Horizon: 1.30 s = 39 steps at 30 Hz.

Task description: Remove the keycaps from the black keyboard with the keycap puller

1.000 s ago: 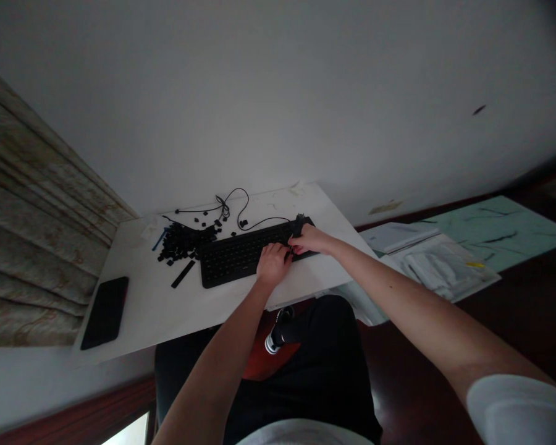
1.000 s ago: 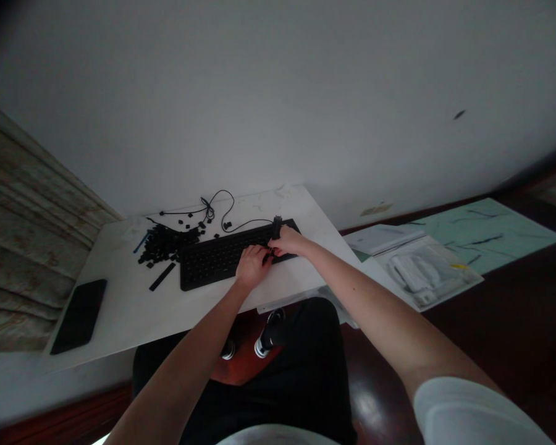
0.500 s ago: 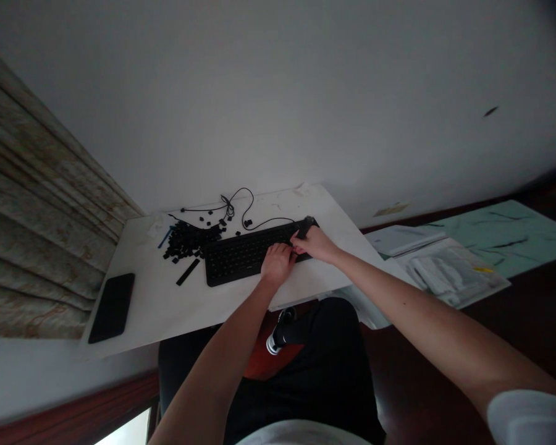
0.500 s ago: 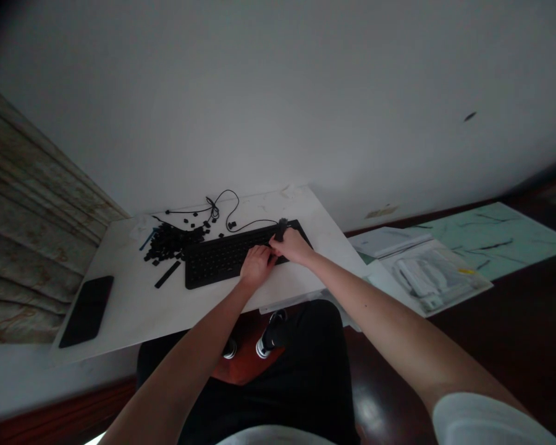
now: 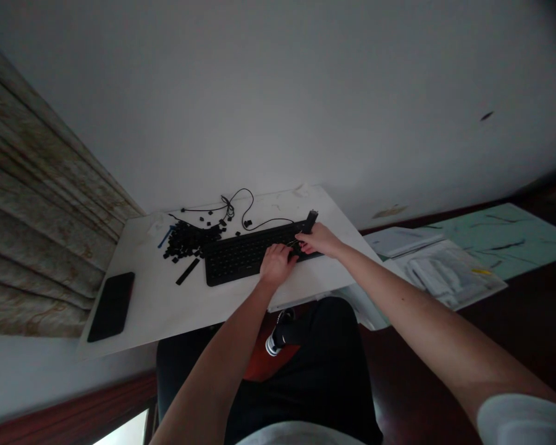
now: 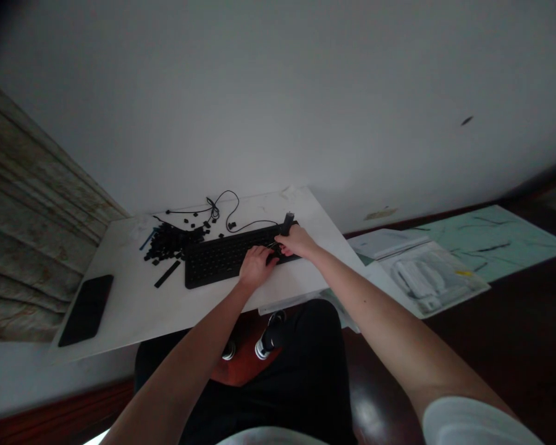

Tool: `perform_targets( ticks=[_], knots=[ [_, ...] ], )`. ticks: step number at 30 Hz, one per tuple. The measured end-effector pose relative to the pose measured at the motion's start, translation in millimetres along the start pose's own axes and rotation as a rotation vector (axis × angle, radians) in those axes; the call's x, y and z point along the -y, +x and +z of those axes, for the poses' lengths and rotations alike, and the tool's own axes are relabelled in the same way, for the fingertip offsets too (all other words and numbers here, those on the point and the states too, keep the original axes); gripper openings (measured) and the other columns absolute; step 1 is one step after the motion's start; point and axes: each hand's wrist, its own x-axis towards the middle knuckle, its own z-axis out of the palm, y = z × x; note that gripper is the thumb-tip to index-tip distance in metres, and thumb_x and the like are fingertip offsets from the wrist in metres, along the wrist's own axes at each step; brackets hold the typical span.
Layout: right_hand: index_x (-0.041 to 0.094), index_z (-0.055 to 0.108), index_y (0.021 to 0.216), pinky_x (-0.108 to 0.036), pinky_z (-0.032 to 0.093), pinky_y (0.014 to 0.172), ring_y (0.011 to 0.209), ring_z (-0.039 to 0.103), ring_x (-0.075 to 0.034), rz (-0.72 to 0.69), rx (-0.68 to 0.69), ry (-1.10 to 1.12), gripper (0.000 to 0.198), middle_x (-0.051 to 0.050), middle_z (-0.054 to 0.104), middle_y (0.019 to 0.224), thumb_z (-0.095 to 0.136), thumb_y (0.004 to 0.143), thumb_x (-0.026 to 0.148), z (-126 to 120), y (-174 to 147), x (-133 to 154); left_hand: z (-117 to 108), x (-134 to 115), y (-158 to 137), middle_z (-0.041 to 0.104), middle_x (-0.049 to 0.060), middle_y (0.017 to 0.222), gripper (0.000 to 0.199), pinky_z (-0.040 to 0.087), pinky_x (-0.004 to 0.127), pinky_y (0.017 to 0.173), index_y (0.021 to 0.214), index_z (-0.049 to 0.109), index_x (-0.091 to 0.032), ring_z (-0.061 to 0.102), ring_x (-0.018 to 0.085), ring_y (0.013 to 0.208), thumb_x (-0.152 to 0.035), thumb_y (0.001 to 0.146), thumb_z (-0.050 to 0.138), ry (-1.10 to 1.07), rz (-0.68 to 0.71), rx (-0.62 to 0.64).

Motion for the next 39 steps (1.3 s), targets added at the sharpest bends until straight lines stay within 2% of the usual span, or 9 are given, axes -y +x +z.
perform_targets(
  ticks=[8,14,19,23,39],
  knots=[
    [0.009,0.069,0.087,-0.023,0.058,0.046,0.055,0.069,-0.016,-0.035,0.036,-0.015,0.012,-0.012,0.074,0.076,0.070,0.085,0.021,9.7,-0.6,-12.3,-1.3,-1.6,0.0,0.066,0.009,0.110,0.032,0.045,0.042,0.096,0.120,0.065,-0.019,0.056,0.026,0.108,-0.033,0.092,0.062,0.014,-0.010,0.024],
    [0.011,0.071,0.085,-0.023,0.060,0.051,0.054,0.068,-0.015,-0.141,0.097,0.005,0.008,-0.006,0.071,0.066,0.072,0.083,0.019,11.2,5.4,-17.7,-4.4,-2.7,-0.4,0.067,0.007,0.106,0.022,0.045,0.041,0.095,0.111,0.069,-0.022,0.056,0.025,0.107,-0.032,0.094,0.060,0.021,-0.012,0.040],
    [0.012,0.070,0.083,-0.023,0.061,0.053,0.055,0.069,-0.015,-0.117,0.105,0.075,0.007,-0.005,0.071,0.064,0.071,0.083,0.019,11.9,4.5,-19.9,-4.8,-2.6,0.9,0.066,0.007,0.105,0.022,0.045,0.039,0.094,0.110,0.069,-0.021,0.056,0.024,0.106,-0.034,0.096,0.058,0.044,-0.007,0.051],
    [0.013,0.069,0.080,-0.025,0.061,0.055,0.055,0.069,-0.015,-0.113,0.055,0.112,0.009,-0.004,0.070,0.062,0.070,0.084,0.021,13.7,2.5,-25.0,-4.4,-2.4,2.2,0.067,0.006,0.105,0.021,0.044,0.039,0.093,0.108,0.069,-0.021,0.057,0.023,0.104,-0.034,0.097,0.057,0.053,0.018,0.066],
    [0.013,0.073,0.079,-0.021,0.053,0.051,0.055,0.068,-0.016,-0.283,0.040,-0.193,0.013,-0.005,0.071,0.062,0.065,0.085,0.021,11.6,-3.1,-15.0,2.2,-2.3,2.1,0.067,0.010,0.111,0.023,0.041,0.041,0.095,0.114,0.061,-0.016,0.057,0.026,0.106,-0.031,0.100,0.050,0.127,0.056,0.064]
  ],
)
